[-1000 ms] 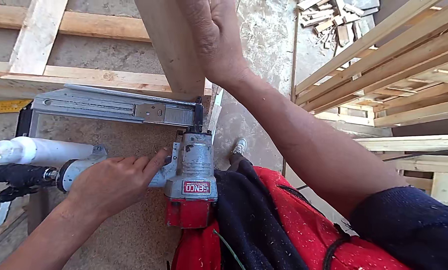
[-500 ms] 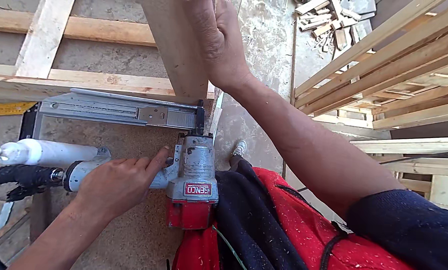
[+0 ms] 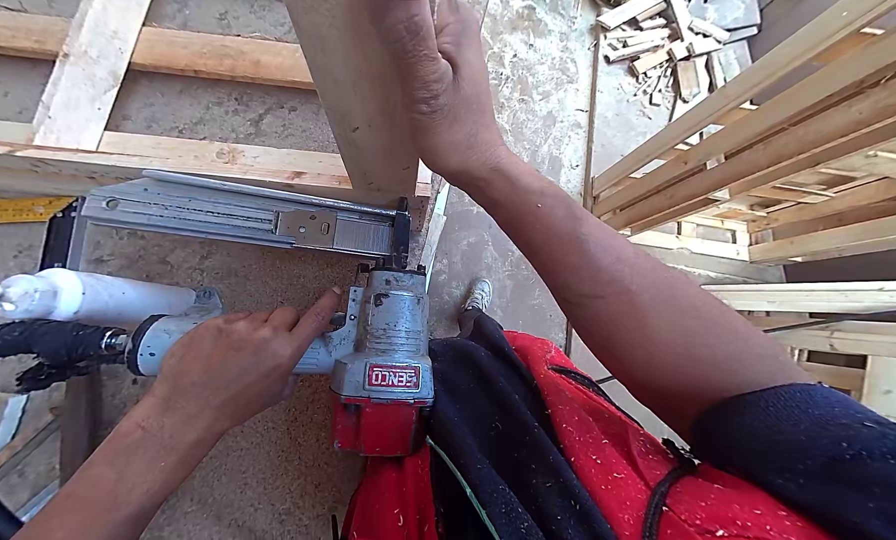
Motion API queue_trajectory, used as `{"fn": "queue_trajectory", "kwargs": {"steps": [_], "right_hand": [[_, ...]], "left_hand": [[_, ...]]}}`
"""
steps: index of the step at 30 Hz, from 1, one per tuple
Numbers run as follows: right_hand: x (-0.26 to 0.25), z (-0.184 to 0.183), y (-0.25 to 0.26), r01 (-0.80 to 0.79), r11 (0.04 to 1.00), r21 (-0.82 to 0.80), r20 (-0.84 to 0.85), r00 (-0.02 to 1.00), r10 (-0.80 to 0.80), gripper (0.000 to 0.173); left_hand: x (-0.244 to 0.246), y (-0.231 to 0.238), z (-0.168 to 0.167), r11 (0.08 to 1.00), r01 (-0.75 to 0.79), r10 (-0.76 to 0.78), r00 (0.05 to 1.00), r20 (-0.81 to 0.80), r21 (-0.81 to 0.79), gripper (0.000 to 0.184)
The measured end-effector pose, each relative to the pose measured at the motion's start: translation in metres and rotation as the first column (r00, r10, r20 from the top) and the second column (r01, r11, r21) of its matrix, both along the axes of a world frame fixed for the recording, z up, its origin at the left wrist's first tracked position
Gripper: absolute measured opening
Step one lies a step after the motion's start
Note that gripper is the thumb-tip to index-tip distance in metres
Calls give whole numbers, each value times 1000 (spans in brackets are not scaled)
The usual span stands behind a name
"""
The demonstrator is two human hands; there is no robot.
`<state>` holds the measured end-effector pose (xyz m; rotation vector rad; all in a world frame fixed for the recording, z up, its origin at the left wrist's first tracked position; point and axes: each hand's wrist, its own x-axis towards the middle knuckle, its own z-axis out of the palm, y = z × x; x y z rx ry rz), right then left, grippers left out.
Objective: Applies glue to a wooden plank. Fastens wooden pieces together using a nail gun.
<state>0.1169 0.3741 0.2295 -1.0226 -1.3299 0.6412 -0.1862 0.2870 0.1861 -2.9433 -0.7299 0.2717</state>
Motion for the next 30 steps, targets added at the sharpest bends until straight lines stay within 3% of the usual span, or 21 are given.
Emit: {"fn": "queue_trajectory", "kwargs": {"steps": [2, 6, 11, 21, 30], "right_hand": [[1, 0, -1, -3, 1000, -9, 13, 1000, 3, 34], [-1, 1, 1, -16, 1000, 13, -5, 1000, 16, 35], [0, 3, 1, -20, 1000, 17, 7, 1000, 20, 41], [-1, 3, -1, -13, 999, 35, 24, 1000, 13, 42], [-1, 3, -1, -39, 999, 33, -19, 999, 40, 37]], "left_hand": [[0, 1, -2, 1000, -5, 5, 1000, 11, -7, 80], [-1, 2, -4, 1000, -6, 6, 999, 36, 4, 45], [-8, 1, 2, 998, 50, -50, 999, 15, 33, 68], [-31, 5, 6, 995, 38, -33, 998, -51, 91, 67], [-37, 8, 11, 993, 64, -65, 998, 6, 100, 65]]}}
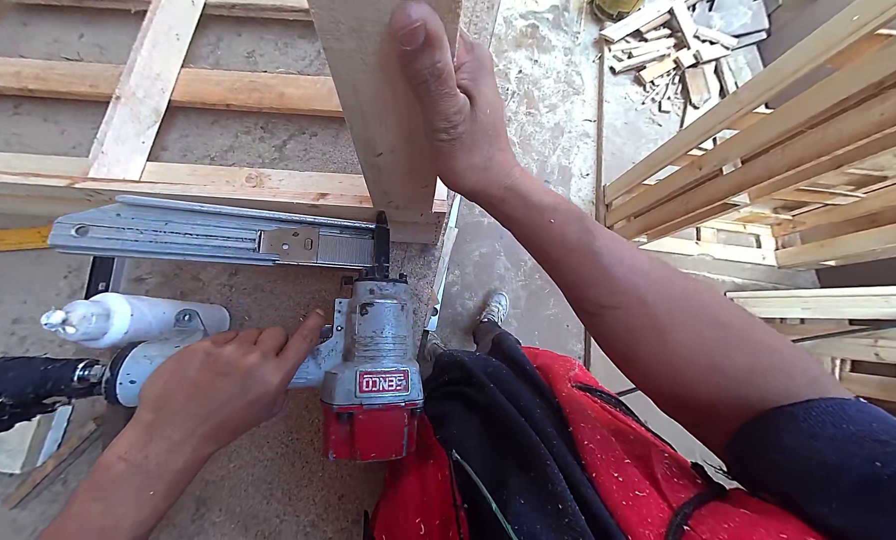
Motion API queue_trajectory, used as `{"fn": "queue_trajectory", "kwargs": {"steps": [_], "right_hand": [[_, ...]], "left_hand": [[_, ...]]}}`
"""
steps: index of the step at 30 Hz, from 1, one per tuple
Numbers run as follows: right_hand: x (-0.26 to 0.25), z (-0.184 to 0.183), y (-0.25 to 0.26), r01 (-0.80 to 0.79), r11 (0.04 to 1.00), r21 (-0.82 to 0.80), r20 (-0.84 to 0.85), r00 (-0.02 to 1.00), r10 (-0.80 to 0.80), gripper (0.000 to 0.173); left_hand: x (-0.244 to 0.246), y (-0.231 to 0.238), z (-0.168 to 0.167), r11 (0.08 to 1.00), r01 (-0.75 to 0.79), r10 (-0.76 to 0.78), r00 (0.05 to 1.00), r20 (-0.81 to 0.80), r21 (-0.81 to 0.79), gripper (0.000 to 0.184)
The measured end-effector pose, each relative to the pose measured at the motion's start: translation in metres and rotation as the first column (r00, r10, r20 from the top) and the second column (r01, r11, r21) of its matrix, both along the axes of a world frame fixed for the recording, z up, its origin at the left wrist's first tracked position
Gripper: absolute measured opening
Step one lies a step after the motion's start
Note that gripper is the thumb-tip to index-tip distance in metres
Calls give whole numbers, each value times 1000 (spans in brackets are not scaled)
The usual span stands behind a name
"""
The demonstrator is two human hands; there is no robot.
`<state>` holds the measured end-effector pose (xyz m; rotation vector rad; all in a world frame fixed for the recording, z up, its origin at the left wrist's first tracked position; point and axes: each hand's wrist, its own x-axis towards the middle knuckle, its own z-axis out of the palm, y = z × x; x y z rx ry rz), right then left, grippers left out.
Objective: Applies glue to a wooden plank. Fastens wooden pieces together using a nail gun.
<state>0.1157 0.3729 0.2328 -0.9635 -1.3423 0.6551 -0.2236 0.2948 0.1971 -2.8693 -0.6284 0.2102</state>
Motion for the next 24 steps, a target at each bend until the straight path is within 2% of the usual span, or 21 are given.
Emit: {"fn": "queue_trajectory", "kwargs": {"steps": [5, 9, 11, 14, 18, 24], "right_hand": [[-1, 0, 0, 25, 1000, 0, 10, 1000, -25, 37], [-2, 0, -1, 18, 1000, 1, -16, 1000, -18, 35], [-3, 0, -1, 14, 1000, -7, -19, 1000, -14, 36], [-1, 0, 0, 18, 1000, -17, -6, 1000, -18, 36], [0, 0, 0, 7, 1000, -20, -7, 1000, -7, 36], [1, -1, 0, -6, 1000, -15, -5, 1000, 6, 34]], "left_hand": [[-1, 7, 1, 999, -38, 38, 999, -22, -20, 72], [-2, 9, 1, 998, -63, 62, 995, -74, -15, 57], [-2, 7, 1, 999, -47, 47, 996, -80, -1, 56], [1, 4, 1, 1000, 9, -8, 996, -94, 2, 64], [3, 0, -3, 998, 63, -64, 994, -94, -8, 60], [13, 6, 2, 998, 58, -58, 997, -52, -6, 64]]}}
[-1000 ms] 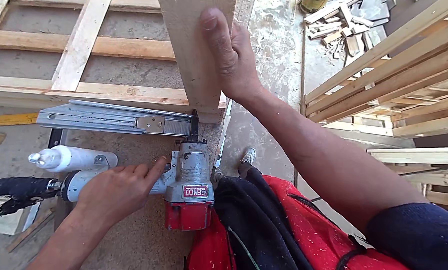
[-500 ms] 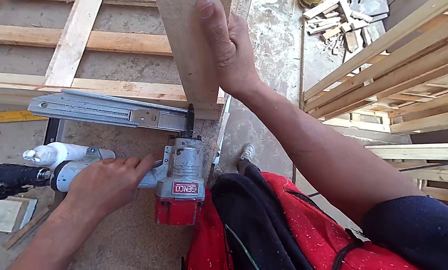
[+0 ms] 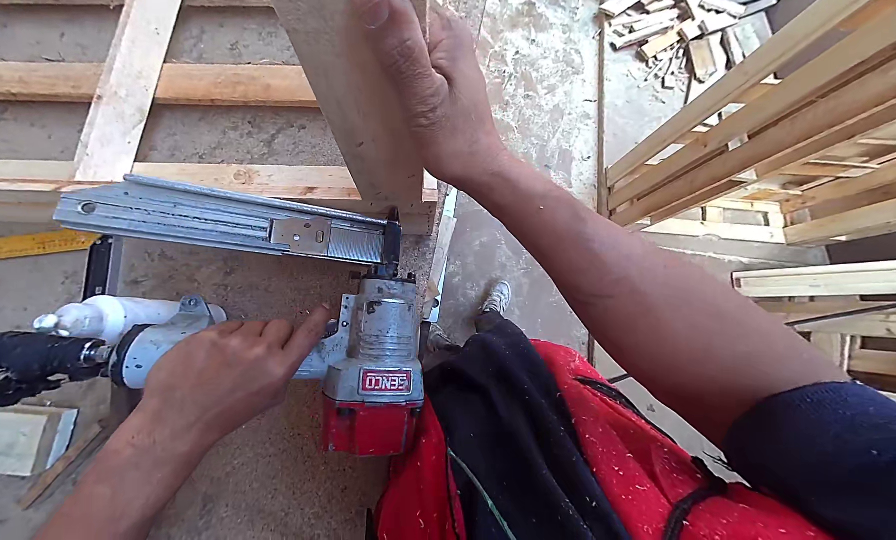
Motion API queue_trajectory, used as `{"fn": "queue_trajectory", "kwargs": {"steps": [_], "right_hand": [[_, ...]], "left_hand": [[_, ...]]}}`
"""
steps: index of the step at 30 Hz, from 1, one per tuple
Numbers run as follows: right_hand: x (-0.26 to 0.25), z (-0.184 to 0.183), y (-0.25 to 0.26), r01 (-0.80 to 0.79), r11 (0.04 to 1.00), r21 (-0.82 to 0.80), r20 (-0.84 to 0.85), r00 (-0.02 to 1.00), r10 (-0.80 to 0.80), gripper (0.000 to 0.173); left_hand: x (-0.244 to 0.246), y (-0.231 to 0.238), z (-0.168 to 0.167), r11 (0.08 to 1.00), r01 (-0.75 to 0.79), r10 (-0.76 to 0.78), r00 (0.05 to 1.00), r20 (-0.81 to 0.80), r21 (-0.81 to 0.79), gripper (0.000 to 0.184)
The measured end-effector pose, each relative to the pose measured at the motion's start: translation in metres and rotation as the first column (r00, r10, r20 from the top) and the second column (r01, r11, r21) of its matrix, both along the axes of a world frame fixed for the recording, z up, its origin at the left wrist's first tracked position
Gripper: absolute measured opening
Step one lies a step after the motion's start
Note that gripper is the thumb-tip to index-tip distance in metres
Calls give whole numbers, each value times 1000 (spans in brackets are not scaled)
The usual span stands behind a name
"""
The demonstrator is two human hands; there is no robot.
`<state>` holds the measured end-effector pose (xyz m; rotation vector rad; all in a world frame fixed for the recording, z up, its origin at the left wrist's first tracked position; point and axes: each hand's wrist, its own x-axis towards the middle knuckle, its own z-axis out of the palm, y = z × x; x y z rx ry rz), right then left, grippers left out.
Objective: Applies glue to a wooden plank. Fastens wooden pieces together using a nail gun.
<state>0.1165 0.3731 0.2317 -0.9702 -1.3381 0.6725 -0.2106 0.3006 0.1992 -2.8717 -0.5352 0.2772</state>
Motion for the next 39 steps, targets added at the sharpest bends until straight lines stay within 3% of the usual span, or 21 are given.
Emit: {"fn": "queue_trajectory", "kwargs": {"steps": [18, 21, 24, 26, 30, 34, 39], "right_hand": [[1, 1, -2, 13, 1000, -28, 26, 1000, -12, 33], [1, 0, -1, 30, 999, -45, 50, 998, -28, 33], [1, -1, -1, 17, 999, -44, 39, 999, -15, 33], [1, -1, -2, -1, 999, -39, 41, 999, 3, 33], [5, 3, -2, -64, 997, -39, 24, 998, 65, 37], [10, 6, -3, -139, 988, -72, 0, 990, 140, 38], [19, 4, 1, -258, 965, -39, 10, 966, 259, 37]], "left_hand": [[4, 3, 6, 993, -104, 103, 994, -22, -55, 79], [7, 2, 8, 993, -112, 110, 993, -51, -38, 71], [8, -2, 7, 994, -101, 99, 995, -30, -37, 52], [14, -10, 11, 995, -100, 99, 994, -37, -23, 48], [18, -34, 25, 991, -131, 129, 989, -70, -13, 66], [15, -68, 37, 982, -191, 190, 978, -86, -6, 57], [12, -104, 42, 916, -401, 401, 915, -32, 11, 55]]}}
